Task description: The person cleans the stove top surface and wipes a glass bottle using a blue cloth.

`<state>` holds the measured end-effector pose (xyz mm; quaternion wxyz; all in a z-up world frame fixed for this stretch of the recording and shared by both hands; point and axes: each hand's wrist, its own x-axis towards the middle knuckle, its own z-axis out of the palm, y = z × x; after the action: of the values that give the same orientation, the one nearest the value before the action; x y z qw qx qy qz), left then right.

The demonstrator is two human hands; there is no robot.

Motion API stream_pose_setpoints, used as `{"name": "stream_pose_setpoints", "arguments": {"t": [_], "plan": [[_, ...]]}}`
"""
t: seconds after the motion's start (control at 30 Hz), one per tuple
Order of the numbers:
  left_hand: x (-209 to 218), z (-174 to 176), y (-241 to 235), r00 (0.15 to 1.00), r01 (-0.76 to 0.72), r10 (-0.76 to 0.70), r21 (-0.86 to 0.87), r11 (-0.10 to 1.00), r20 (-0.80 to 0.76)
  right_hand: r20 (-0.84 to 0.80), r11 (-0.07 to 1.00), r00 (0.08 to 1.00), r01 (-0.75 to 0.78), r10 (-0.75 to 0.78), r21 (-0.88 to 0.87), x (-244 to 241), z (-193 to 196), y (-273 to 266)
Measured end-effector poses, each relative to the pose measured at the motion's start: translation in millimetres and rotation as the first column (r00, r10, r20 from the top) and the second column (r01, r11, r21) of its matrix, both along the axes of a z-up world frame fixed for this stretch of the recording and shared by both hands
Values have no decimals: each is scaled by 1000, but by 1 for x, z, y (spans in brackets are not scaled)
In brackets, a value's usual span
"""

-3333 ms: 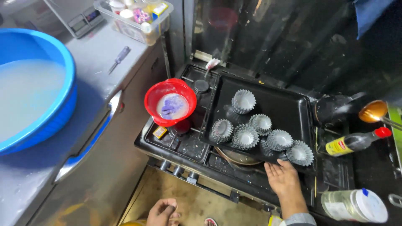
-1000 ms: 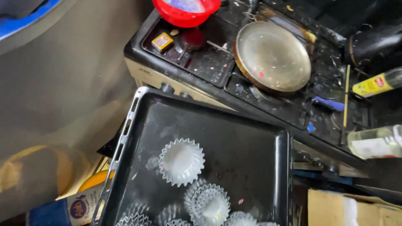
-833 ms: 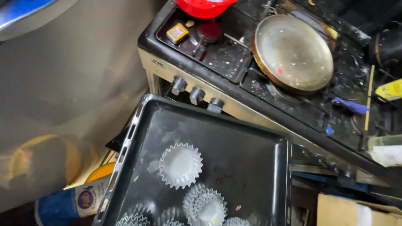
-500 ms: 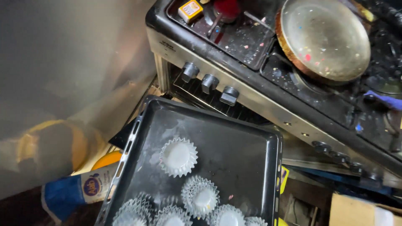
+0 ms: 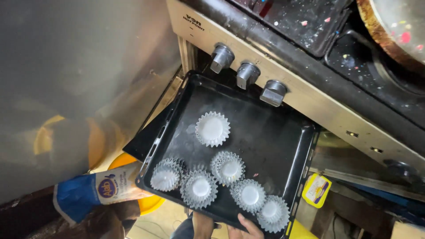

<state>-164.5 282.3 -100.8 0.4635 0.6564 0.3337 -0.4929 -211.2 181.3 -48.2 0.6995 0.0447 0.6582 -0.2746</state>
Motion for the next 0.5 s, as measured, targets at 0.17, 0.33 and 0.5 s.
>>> {"name": "stream_pose_setpoints", "arguments": {"t": [0.17,0.33,0.5], "plan": [[22,-50,-36,999,26,-27,28,999,29,-10,998,1000,24,-25,-65,51,33,-25],[20,-67,-32,999,48,-47,81,996,-16,-238,874,952,-276,192,-399,12,-93,10],[33,-49,-40,994,103,-99,124,987,-42,9,965,975,-221,222,143,50,-62,-47]]}}
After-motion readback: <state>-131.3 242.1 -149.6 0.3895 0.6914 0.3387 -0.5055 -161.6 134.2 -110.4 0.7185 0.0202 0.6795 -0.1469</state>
